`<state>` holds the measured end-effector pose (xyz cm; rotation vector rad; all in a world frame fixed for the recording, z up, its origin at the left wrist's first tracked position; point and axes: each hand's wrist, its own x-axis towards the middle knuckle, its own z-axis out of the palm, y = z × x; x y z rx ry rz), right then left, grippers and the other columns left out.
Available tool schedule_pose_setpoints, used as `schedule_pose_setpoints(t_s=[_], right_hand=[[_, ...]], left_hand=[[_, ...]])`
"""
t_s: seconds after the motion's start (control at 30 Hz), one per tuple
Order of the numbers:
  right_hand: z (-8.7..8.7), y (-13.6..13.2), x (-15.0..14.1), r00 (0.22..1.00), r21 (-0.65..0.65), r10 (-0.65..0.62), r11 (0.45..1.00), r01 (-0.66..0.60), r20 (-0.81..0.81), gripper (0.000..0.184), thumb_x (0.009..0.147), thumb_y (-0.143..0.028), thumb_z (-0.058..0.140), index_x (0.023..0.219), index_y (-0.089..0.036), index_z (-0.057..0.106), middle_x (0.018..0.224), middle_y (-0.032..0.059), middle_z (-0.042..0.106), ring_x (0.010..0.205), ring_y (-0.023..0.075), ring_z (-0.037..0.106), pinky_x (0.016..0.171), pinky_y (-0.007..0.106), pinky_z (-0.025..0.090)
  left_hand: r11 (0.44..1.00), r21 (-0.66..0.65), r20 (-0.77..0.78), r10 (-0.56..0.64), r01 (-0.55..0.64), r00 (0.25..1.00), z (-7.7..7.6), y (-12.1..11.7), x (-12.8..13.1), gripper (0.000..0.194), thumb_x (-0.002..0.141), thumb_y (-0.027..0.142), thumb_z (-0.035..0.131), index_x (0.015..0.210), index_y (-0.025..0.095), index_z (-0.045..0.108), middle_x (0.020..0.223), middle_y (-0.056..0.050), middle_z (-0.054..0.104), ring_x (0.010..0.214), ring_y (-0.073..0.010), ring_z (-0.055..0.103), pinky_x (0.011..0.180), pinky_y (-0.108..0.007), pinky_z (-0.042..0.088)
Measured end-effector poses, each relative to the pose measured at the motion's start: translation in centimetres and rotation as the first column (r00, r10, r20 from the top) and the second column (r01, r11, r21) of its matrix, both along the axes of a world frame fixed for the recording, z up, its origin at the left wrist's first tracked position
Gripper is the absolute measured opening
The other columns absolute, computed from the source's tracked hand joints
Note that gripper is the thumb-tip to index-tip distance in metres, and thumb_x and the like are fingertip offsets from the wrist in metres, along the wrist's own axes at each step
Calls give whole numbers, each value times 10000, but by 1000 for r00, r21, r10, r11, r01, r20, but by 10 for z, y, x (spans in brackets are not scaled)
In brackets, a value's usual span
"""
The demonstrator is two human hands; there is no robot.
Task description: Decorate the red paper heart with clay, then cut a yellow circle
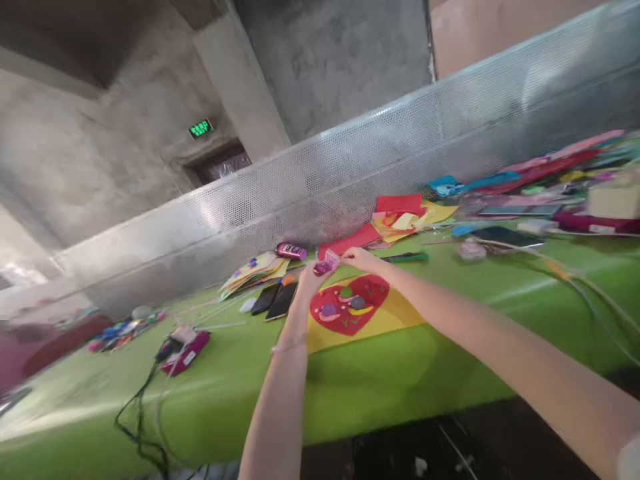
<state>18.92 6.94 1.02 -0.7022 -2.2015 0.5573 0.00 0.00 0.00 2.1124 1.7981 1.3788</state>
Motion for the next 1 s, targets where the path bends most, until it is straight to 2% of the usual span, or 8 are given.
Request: schedule_pose_setpoints(t_s=[0.13,0.23,0.47,0.57,0.7,0.83,1.0], right_hand=[[1,-4,0,1000,-2,4,1000,-4,-7,324,764,-377,530,808,-98,689,763,45,658,712,166,552,610,215,356],[1,-4,-2,1000,-2,2,1000,-2,-1,331,750,-403,545,770,-107,691,715,39,650,702,172,548,592,219,351],[1,-3,-1,1000,-7,4,1000,-4,18,290,732,-363,575,677,-97,677,629,24,630,641,156,549,581,217,354],[4,-7,1,1000,-19,-9,1000,9,11,252,752,-323,569,722,-94,670,714,46,656,695,159,569,615,215,375],[6,-14,1,999,-44,-33,999,32,-23,226,790,-290,554,891,-106,638,904,80,662,788,142,589,681,202,401],[4,-14,0,999,-48,-48,998,48,-1,194,800,-281,552,848,-112,634,888,81,663,774,145,596,683,204,404],[-3,-8,-2,994,-45,-100,994,103,51,121,794,-163,528,860,-108,614,891,89,659,765,153,589,651,210,396]], left_hand=[[1000,-2,-2,-12,12,1000,-2,1,-2,363,654,349,675,942,150,582,822,-50,639,728,-163,581,688,-261,432],[1000,1,-15,-23,23,1000,-5,1,-3,385,644,358,684,963,165,587,845,-46,645,727,-160,585,689,-263,437],[999,-6,-64,-37,37,997,-2,-2,1,408,635,359,691,972,152,596,825,-43,648,680,-154,574,674,-265,444],[1000,-12,-80,-25,24,996,0,-4,3,414,648,354,683,994,147,590,841,-47,646,688,-159,572,684,-272,444],[999,-45,-108,-31,26,994,-1,-4,5,379,633,328,694,962,165,604,835,-42,650,706,-175,585,688,-286,452],[998,-62,-136,-38,30,990,-3,-3,6,349,609,304,707,924,179,621,821,-43,650,746,-205,599,698,-309,455],[997,-54,-147,-56,48,988,-2,-3,6,345,633,294,688,950,182,616,852,-45,657,774,-197,602,710,-296,461]])
